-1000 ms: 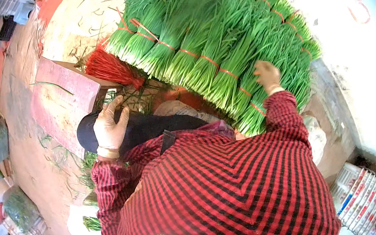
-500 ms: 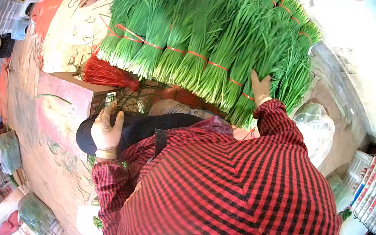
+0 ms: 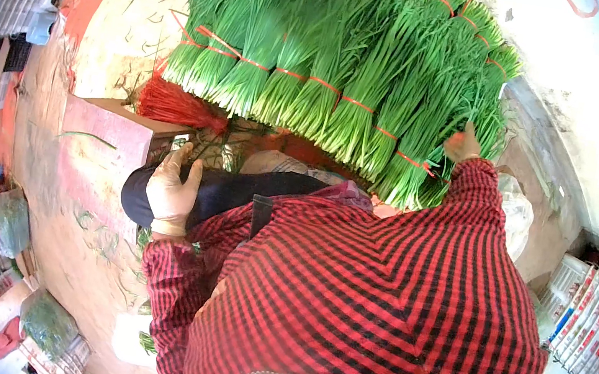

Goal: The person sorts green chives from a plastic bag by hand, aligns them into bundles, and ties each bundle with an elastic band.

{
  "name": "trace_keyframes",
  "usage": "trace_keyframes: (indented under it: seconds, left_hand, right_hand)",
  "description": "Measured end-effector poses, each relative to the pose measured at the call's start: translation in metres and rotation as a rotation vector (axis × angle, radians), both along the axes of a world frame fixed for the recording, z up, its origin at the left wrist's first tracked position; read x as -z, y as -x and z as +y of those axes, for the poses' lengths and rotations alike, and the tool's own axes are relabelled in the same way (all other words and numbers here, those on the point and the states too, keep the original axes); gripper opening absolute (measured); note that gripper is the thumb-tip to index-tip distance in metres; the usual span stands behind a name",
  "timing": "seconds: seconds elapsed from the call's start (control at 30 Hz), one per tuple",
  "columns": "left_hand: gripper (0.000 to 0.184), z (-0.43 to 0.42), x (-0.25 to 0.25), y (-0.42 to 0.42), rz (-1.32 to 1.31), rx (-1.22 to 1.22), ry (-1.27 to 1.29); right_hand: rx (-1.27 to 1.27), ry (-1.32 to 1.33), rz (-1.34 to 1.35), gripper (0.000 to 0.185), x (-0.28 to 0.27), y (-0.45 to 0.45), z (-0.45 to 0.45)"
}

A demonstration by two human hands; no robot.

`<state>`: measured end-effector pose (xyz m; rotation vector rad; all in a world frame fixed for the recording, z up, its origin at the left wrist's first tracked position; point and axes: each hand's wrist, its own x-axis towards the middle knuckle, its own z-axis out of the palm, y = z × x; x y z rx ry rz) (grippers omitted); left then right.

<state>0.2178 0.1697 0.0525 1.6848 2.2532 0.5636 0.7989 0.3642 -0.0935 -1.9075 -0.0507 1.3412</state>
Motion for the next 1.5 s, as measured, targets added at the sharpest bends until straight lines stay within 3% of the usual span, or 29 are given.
trace_keyframes:
  seconds: [0.1,0.2,0.27,0.33,0.4,0.43,0.47,0.5,0.53,0.57,0.6,0.63,0.67,0.77,0.9,0.93,0.97,1.0,1.03,1.1,1.13,1.17,1.2,1.27,1.33,1.37,1.4,1.5]
  left_hand:
    - [0.034,0.000,-0.005,-0.003,0.038,0.024,0.020]
    - [0.034,-0.002,-0.005,-0.002,0.011,0.020,0.042]
    - [0.032,-0.002,-0.001,-0.003,0.007,0.060,-0.090]
    - [0.031,-0.001,-0.001,-0.005,-0.021,0.035,-0.077]
    - [0.031,-0.002,-0.005,-0.003,-0.003,0.026,0.026]
    - [0.031,-0.001,-0.006,-0.003,0.022,0.063,-0.034]
    - [0.031,-0.001,-0.005,-0.002,0.023,0.057,-0.035]
    - [0.031,-0.001,-0.003,-0.001,-0.002,0.040,-0.032]
    - [0.031,-0.002,0.001,-0.001,-0.030,0.027,-0.024]
    - [0.030,-0.002,0.004,0.001,-0.061,0.027,-0.026]
    - [0.030,0.000,0.000,-0.003,-0.035,0.025,-0.034]
    - [0.030,0.001,0.000,-0.002,-0.008,0.041,-0.032]
    - [0.029,0.002,0.001,-0.002,0.017,0.058,-0.032]
    - [0.029,0.006,-0.004,-0.008,0.000,0.053,-0.009]
    - [0.031,0.004,-0.007,-0.004,0.027,0.114,-0.008]
    - [0.031,0.004,-0.006,-0.001,0.024,0.108,-0.021]
    - [0.031,0.003,-0.005,0.000,0.005,0.099,-0.041]
    - [0.031,0.002,-0.003,0.001,-0.019,0.093,-0.056]
    - [0.031,0.001,-0.002,0.002,-0.031,0.089,-0.063]
    - [0.030,0.001,-0.003,0.002,-0.021,0.096,-0.077]
    - [0.030,-0.001,-0.003,0.002,-0.029,0.088,-0.072]
    - [0.030,-0.001,-0.004,0.001,-0.040,0.082,-0.083]
    - [0.029,-0.001,-0.004,0.000,-0.049,0.080,-0.099]
    - [0.028,0.000,-0.003,-0.001,-0.050,0.064,-0.106]
    - [0.030,-0.001,-0.004,0.000,-0.024,0.084,-0.123]
    - [0.030,-0.002,-0.004,0.000,-0.019,0.081,-0.123]
    - [0.030,-0.003,-0.005,-0.001,-0.004,0.082,-0.120]
    - [0.031,-0.004,-0.007,-0.003,0.012,0.079,-0.092]
  right_hand:
    - [-0.140,0.384,0.008,0.077,0.023,0.010,0.003]
    - [-0.555,0.085,-0.544,0.079,0.007,0.077,0.034]
    - [-0.555,-0.122,-0.910,0.084,-0.007,0.137,0.023]
    - [-0.626,-0.114,-0.842,0.087,-0.042,0.158,0.010]
    - [-0.737,-0.236,-0.765,0.091,0.001,0.109,0.023]
    - [-0.821,-0.135,-0.720,0.089,0.013,0.072,0.034]
    - [-0.759,-0.447,-0.625,0.078,0.041,0.024,0.047]
    - [-0.516,-0.361,-0.442,0.063,0.016,0.003,0.037]
    - [-0.339,-0.485,-0.585,0.058,-0.013,-0.006,0.027]
    - [-0.335,-0.473,-0.737,0.065,-0.015,-0.045,0.018]
    - [-0.247,-0.225,-1.025,0.078,-0.030,-0.048,-0.004]
    - [-0.289,-0.276,-0.905,0.097,-0.024,-0.056,-0.028]
    - [-0.298,-0.097,-0.913,0.102,0.046,-0.109,-0.050]
    - [-0.527,-0.110,-0.860,0.109,-0.017,-0.024,-0.107]
    - [-0.622,0.584,-0.871,0.111,-0.020,-0.016,-0.091]
    - [-0.579,0.276,-0.766,0.107,0.025,-0.068,-0.090]
    - [-0.399,0.304,-0.894,0.103,0.012,-0.068,-0.082]
    - [-0.428,-0.134,-0.688,0.102,0.023,-0.107,-0.072]
    - [-0.411,0.061,-0.763,0.103,-0.065,-0.065,-0.065]
    - [-0.158,-0.163,-1.132,0.099,-0.052,-0.124,-0.048]
    - [-0.091,0.048,-1.033,0.098,-0.122,-0.079,-0.045]
    - [-0.129,-0.360,-1.136,0.096,-0.115,-0.099,-0.043]
    - [-0.083,-0.295,-1.234,0.094,-0.117,-0.109,-0.038]
    - [0.007,-0.501,-1.346,0.093,-0.125,-0.074,-0.046]
    - [-0.177,-0.544,-1.283,0.090,-0.078,-0.082,-0.059]
    - [-0.236,-0.077,-1.250,0.088,-0.066,-0.053,-0.068]
    - [-0.385,0.164,-1.149,0.087,-0.038,-0.039,-0.075]
    - [-0.657,0.437,-0.979,0.083,0.014,0.010,-0.071]
